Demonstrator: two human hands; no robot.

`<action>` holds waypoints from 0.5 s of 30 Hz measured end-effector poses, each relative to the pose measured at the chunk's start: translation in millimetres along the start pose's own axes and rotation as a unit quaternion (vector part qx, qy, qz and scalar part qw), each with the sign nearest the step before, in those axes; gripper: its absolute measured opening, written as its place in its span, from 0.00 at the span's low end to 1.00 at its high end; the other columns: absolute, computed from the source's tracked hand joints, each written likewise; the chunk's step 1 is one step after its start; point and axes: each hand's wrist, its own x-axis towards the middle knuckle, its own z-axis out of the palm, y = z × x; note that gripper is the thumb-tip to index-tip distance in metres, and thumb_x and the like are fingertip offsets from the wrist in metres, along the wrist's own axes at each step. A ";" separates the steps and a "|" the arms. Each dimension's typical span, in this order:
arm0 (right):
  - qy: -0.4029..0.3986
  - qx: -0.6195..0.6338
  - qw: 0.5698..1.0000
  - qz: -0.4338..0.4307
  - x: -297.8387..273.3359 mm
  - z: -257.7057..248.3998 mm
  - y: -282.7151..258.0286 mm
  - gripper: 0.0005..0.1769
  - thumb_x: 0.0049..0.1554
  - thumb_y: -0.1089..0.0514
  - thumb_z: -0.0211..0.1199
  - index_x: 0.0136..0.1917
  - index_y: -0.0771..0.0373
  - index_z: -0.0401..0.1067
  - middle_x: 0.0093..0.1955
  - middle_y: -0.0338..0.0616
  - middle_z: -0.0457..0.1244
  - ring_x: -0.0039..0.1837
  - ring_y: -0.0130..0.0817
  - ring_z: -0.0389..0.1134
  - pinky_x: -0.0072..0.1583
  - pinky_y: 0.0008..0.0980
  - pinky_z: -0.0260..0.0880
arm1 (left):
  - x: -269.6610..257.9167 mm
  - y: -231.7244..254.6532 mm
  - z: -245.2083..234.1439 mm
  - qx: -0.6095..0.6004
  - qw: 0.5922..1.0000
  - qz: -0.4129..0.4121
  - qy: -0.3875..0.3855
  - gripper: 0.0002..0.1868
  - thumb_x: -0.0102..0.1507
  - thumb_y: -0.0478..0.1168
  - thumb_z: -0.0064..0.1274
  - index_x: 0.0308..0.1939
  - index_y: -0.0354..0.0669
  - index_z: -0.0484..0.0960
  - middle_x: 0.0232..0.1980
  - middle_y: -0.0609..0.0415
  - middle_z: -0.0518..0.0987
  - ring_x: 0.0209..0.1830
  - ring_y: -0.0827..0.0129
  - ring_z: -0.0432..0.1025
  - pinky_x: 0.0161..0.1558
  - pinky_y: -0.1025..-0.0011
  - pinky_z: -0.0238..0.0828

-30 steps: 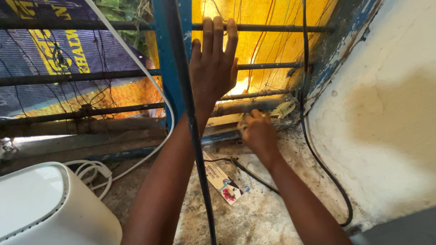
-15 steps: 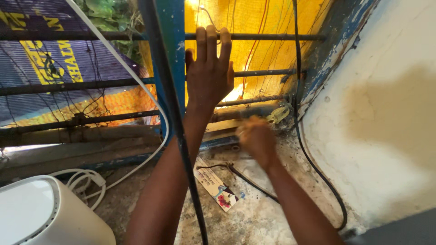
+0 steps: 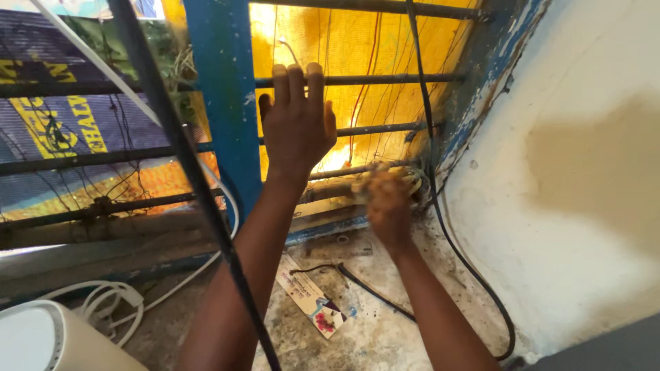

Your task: The person scrubs a white wall section adjacent to a blue metal window frame using a small abrasive pad held in the right hand. The left hand holds the window frame for stability while the right hand moves the pad in repetitive circular and vertical motions to clean the surface.

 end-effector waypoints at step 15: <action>0.047 0.098 0.991 0.075 25.5 -6.7 -52.6 0.07 0.55 0.70 0.59 0.47 0.66 0.74 0.49 0.54 0.64 0.52 0.47 0.66 0.55 0.50 0.69 | 4.4 -1.7 -12.4 -0.030 0.999 0.003 -0.045 0.35 0.58 0.43 0.64 0.65 0.39 0.66 0.57 0.46 0.68 0.62 0.52 0.63 0.49 0.51 0.68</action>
